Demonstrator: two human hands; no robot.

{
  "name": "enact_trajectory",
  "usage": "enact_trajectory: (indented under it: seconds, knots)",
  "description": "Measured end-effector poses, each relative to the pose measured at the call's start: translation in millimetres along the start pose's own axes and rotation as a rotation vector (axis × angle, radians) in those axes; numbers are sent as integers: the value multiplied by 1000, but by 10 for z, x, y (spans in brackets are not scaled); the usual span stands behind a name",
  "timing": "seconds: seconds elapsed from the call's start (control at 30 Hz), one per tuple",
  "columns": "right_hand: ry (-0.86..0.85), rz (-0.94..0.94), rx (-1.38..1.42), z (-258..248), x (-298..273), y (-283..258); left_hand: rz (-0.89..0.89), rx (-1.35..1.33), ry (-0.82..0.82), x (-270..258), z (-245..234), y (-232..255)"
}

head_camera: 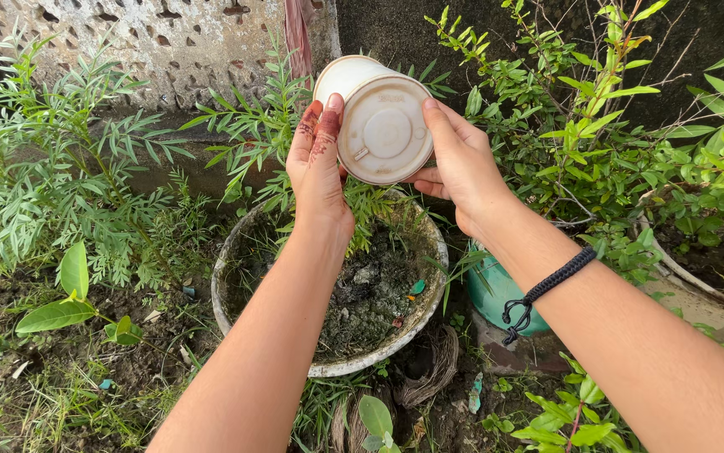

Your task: The person washes a white plastic canister by dipping it into a bucket of water and rubbing its surface by hand while surrounded by potted plants.

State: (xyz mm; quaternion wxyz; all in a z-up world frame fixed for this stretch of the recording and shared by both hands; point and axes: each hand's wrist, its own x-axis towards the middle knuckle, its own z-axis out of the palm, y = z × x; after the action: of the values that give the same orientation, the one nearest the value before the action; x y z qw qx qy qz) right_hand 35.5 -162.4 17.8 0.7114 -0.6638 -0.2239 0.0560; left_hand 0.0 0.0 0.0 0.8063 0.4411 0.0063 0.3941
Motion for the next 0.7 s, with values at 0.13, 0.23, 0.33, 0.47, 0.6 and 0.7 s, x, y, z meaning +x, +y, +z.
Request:
enact_trajectory:
  seconds: [0.13, 0.23, 0.33, 0.47, 0.6, 0.7]
  knots:
    - [9, 37, 25, -5, -70, -116, 8, -60, -34, 65, -32, -47]
    - [21, 70, 21, -39, -86, -186, 47, -162, -116, 124, -70, -85]
    - [17, 91, 27, -69, -87, -226, 60, -146, -146, 140, -98, -90]
    - [32, 112, 21, -70, -100, -233, 117, -77, -203, 116, -55, -17]
    - [113, 97, -56, -38, -145, -283, 98, 92, -273, 12, 48, 187]
    - [153, 72, -52, -18, -194, -345, 101, 262, -346, -58, 168, 407]
